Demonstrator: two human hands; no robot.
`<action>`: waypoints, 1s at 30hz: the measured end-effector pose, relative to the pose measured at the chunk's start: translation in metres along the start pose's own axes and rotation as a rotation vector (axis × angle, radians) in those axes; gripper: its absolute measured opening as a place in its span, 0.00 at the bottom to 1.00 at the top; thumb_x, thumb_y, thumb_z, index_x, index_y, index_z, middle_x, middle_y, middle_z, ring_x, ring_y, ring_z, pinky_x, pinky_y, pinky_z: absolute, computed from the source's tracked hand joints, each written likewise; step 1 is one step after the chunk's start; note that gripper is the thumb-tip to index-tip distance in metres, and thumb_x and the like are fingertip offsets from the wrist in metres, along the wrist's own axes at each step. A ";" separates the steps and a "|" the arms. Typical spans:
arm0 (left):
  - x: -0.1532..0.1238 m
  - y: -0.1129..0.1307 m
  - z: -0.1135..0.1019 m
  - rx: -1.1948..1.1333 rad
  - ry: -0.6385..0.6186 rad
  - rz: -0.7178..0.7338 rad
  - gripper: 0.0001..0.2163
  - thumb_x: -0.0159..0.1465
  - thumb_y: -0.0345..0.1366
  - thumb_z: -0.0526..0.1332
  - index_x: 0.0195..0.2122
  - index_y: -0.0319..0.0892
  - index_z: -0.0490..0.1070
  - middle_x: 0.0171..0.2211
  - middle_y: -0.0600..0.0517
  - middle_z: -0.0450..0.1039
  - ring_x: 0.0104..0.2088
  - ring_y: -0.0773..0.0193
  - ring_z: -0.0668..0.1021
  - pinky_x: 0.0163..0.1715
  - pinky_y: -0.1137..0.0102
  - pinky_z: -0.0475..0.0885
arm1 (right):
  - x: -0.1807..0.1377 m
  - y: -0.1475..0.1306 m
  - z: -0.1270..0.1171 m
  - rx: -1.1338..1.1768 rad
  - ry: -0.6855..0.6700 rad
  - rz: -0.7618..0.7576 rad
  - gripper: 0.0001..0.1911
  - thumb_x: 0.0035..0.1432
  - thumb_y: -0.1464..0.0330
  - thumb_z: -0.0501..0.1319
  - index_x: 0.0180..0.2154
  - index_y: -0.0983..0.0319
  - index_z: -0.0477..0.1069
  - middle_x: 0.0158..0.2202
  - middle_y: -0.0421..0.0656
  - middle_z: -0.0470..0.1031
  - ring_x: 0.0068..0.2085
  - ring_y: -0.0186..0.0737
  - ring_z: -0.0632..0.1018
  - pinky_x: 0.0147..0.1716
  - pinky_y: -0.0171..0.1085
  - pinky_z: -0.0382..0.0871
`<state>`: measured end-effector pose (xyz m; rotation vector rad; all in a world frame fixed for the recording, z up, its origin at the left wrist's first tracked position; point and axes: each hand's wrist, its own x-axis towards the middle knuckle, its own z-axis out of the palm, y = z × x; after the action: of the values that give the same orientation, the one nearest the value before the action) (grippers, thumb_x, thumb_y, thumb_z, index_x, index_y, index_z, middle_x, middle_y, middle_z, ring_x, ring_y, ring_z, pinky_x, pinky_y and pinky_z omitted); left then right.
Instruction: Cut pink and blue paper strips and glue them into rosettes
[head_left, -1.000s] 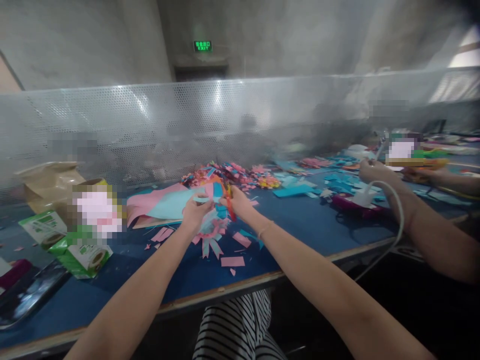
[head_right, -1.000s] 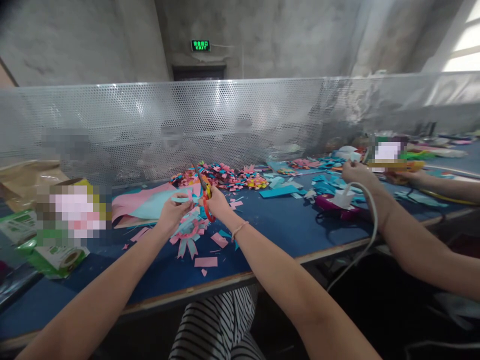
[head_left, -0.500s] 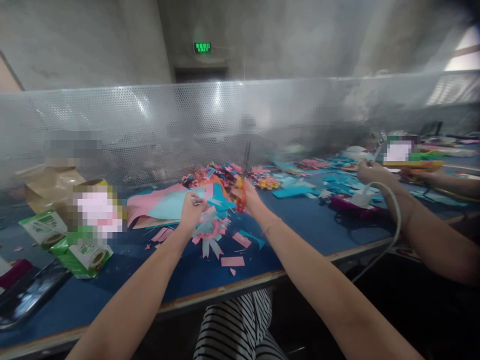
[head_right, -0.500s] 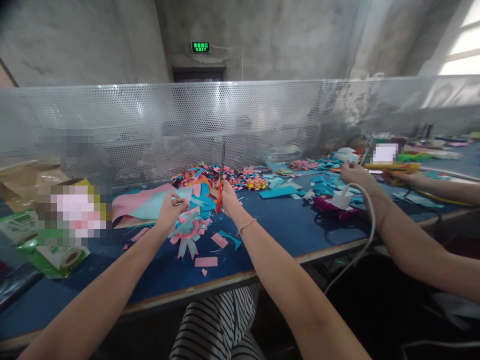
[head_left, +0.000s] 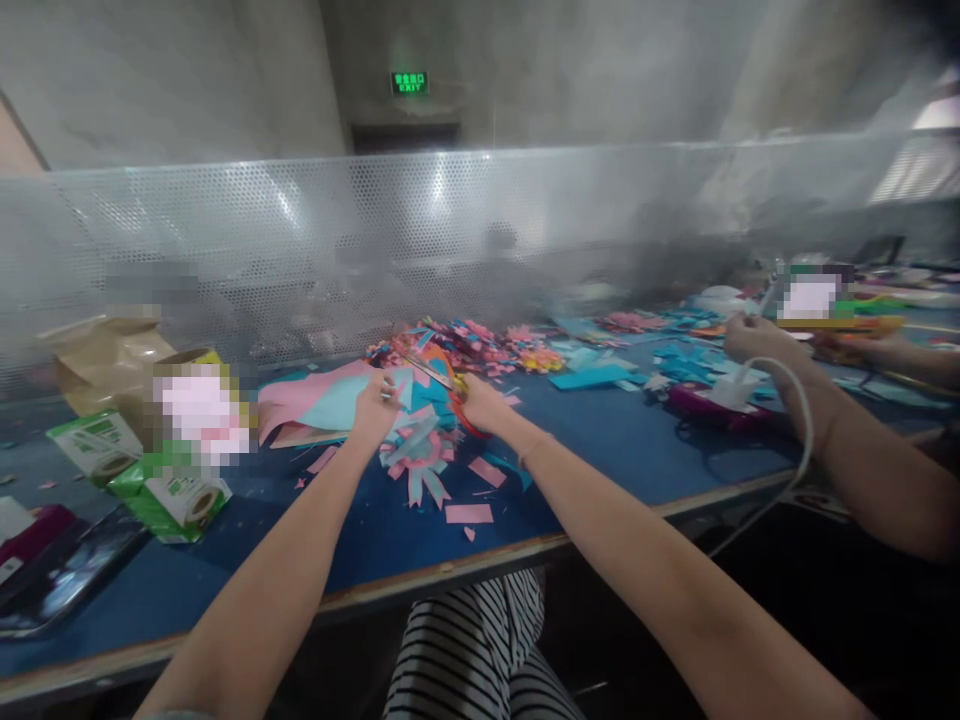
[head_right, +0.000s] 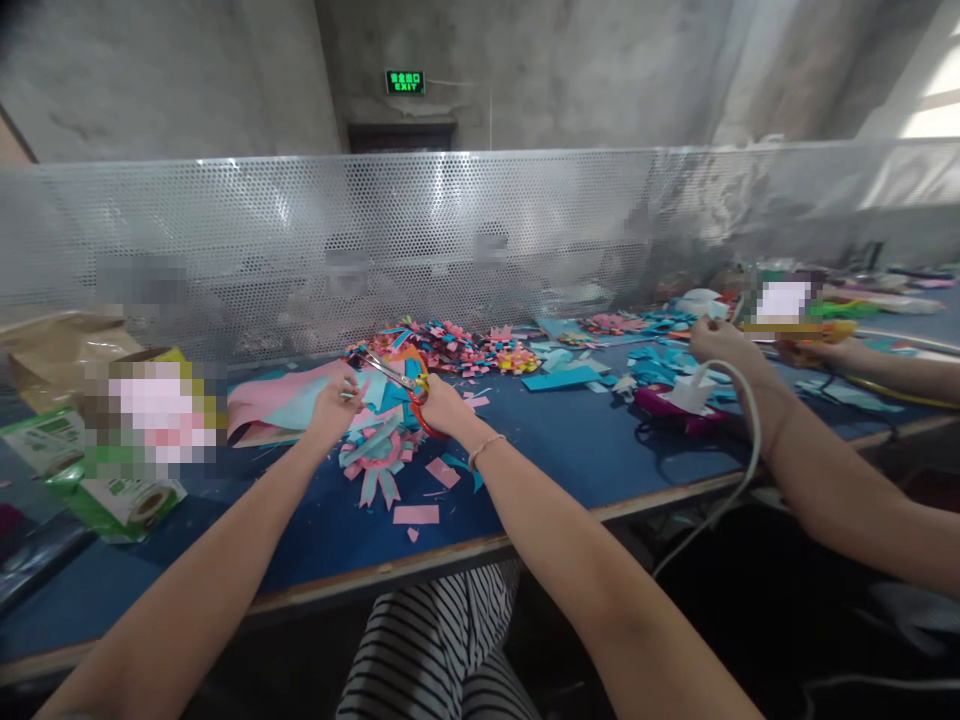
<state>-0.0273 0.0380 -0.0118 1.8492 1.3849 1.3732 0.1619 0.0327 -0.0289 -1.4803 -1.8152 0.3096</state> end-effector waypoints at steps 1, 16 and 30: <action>0.002 -0.002 -0.003 0.134 -0.047 0.048 0.06 0.47 0.27 0.53 0.26 0.42 0.64 0.21 0.56 0.67 0.24 0.67 0.73 0.29 0.72 0.68 | 0.000 0.001 0.000 -0.017 -0.001 0.004 0.10 0.44 0.71 0.58 0.31 0.62 0.59 0.31 0.45 0.70 0.30 0.37 0.70 0.27 0.32 0.59; -0.005 -0.009 0.003 0.389 -0.378 -0.086 0.06 0.48 0.34 0.58 0.17 0.42 0.71 0.14 0.56 0.65 0.16 0.69 0.66 0.15 0.76 0.57 | 0.006 0.009 0.002 0.079 0.023 -0.048 0.10 0.43 0.74 0.57 0.30 0.61 0.57 0.29 0.42 0.68 0.29 0.36 0.69 0.28 0.33 0.61; 0.000 -0.015 0.003 0.409 -0.300 0.065 0.04 0.44 0.29 0.61 0.16 0.43 0.72 0.16 0.56 0.66 0.20 0.69 0.67 0.22 0.75 0.60 | 0.006 0.010 0.003 0.018 0.002 -0.029 0.08 0.45 0.71 0.57 0.30 0.61 0.58 0.28 0.43 0.68 0.28 0.36 0.69 0.26 0.32 0.59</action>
<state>-0.0314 0.0443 -0.0257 2.2642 1.5348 0.8314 0.1669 0.0419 -0.0341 -1.4403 -1.8263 0.3099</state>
